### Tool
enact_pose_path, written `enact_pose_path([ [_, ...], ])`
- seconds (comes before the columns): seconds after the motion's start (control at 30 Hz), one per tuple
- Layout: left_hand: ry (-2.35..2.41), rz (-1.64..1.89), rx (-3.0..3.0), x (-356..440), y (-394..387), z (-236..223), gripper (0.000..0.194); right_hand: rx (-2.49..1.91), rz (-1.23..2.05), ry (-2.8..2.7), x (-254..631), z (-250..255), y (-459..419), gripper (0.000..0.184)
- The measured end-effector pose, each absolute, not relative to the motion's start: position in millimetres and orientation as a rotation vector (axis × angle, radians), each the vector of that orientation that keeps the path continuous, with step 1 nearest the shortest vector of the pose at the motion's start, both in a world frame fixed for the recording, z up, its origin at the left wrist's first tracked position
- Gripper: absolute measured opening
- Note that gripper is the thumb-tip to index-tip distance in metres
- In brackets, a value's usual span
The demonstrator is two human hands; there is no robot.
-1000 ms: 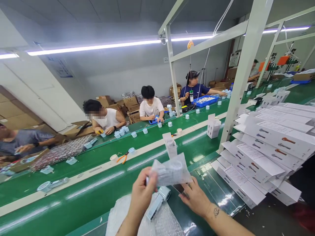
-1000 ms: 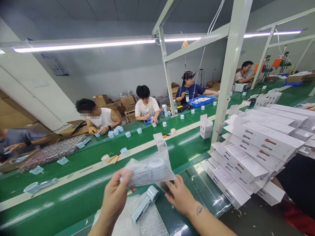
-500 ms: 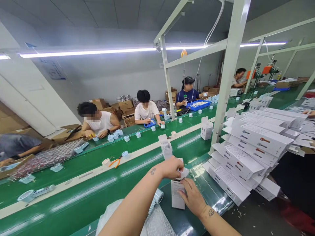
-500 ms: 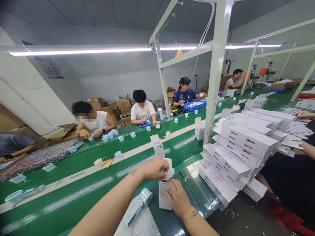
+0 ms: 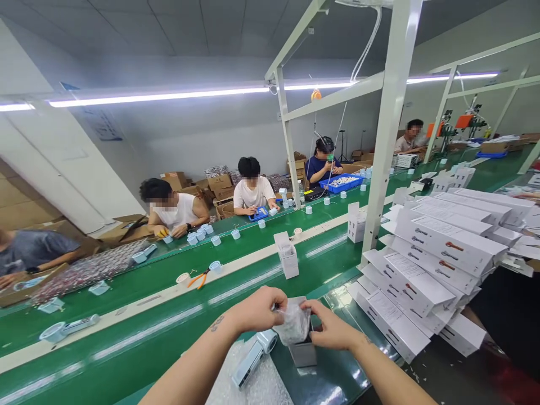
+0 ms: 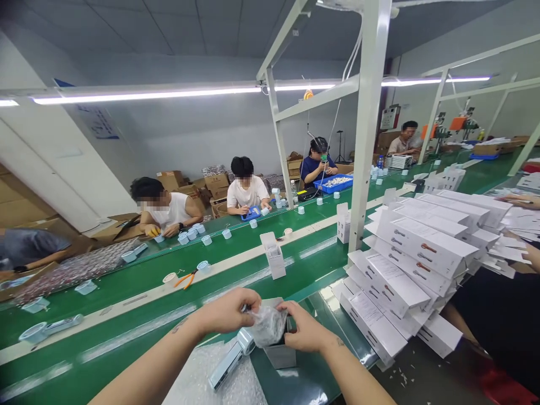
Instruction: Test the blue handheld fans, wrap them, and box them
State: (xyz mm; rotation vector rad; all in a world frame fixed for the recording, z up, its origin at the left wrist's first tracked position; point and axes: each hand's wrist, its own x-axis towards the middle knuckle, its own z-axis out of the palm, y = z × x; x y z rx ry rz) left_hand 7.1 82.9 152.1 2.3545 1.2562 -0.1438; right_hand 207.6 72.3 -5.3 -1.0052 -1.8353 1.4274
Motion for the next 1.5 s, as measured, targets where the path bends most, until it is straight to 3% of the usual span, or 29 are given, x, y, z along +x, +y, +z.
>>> enact_pose_path([
  [0.23,1.326,-0.291,2.637,47,60,124,0.02,-0.851,1.386,-1.831,189,-14,73,0.043],
  [0.43,1.192,0.183,2.401,22,50,85,0.052,-0.997,1.397,-1.804,213,-12,70,0.056],
  [0.53,1.356,0.266,2.387,13,44,70,0.032,-1.004,1.446,-1.846,213,-6,63,0.053],
  [0.67,1.403,0.052,2.46,18,39,61,0.016,-1.117,1.211,-2.047,209,7,66,0.025],
  [0.77,1.461,-0.154,2.515,26,39,57,0.033,-1.253,0.907,-2.37,206,20,71,0.032],
  [0.9,1.45,-0.286,2.522,38,39,49,0.026,-1.484,0.658,-2.635,192,33,75,0.029],
  [1.17,1.467,-0.294,2.39,41,48,46,0.009,-1.606,0.585,-2.857,176,43,89,0.027],
  [1.5,1.468,-0.204,2.321,33,45,61,0.017,-1.621,0.502,-2.882,164,44,81,0.036],
])
